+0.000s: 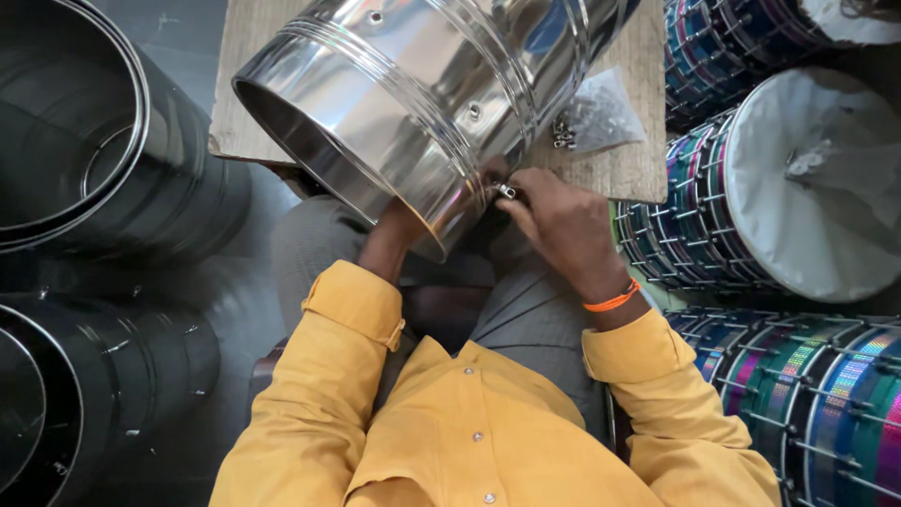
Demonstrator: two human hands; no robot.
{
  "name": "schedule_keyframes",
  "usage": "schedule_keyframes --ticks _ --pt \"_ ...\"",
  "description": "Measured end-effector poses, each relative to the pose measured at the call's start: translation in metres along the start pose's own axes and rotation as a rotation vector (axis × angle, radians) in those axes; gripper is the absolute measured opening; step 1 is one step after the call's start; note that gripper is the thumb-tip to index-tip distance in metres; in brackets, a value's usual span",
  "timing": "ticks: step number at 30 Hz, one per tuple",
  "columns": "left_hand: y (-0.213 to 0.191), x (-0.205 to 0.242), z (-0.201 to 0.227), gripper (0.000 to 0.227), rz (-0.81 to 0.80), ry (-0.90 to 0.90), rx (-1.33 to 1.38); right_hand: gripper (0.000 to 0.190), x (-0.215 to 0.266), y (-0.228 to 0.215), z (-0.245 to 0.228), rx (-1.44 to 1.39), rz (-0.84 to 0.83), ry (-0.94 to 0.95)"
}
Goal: The person inserts and tightens metal tension rods into the lugs of a silver drum shell. They pick up each rod from a plastic bag, insert it into a hole, and turn it by hand to secure it.
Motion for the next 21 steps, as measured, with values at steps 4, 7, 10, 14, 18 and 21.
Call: schedule_keyframes --ticks 4,7,10,14,18,21 --pt "0.003 -0.002 0.006 0.041 0.001 0.020 -0.031 0.019 0.004 0.015 0.000 0.091 -0.064 -0.025" --pt "0.002 -0.002 0.010 0.041 0.013 0.029 -0.052 0.033 0.022 0.073 0.025 -0.870 -0.520 0.584" --pt "0.000 -0.001 0.014 0.041 0.022 0.034 -0.070 0.041 0.021 0.085 0.019 -1.271 -0.617 0.636" --pt "-0.001 0.000 0.017 0.042 0.025 0.035 -0.091 0.030 0.004 0.006 0.004 -0.126 -0.078 0.107" --pt "0.000 0.000 0.017 0.042 0.030 0.040 -0.107 0.023 -0.004 -0.020 -0.011 0.027 0.083 -0.074" --pt "-0.002 -0.002 0.020 0.042 0.040 0.051 -0.130 0.021 -0.005 -0.016 -0.012 0.081 0.111 -0.131"
Point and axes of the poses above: each hand's wrist, its own x-axis away from the middle knuckle, its own y-axis out of the palm, z = x × y, the point moved 6 cm from there along -x, towards the middle knuckle, and after that the axes turned 15 degrees about x, right-handed, at the moved point
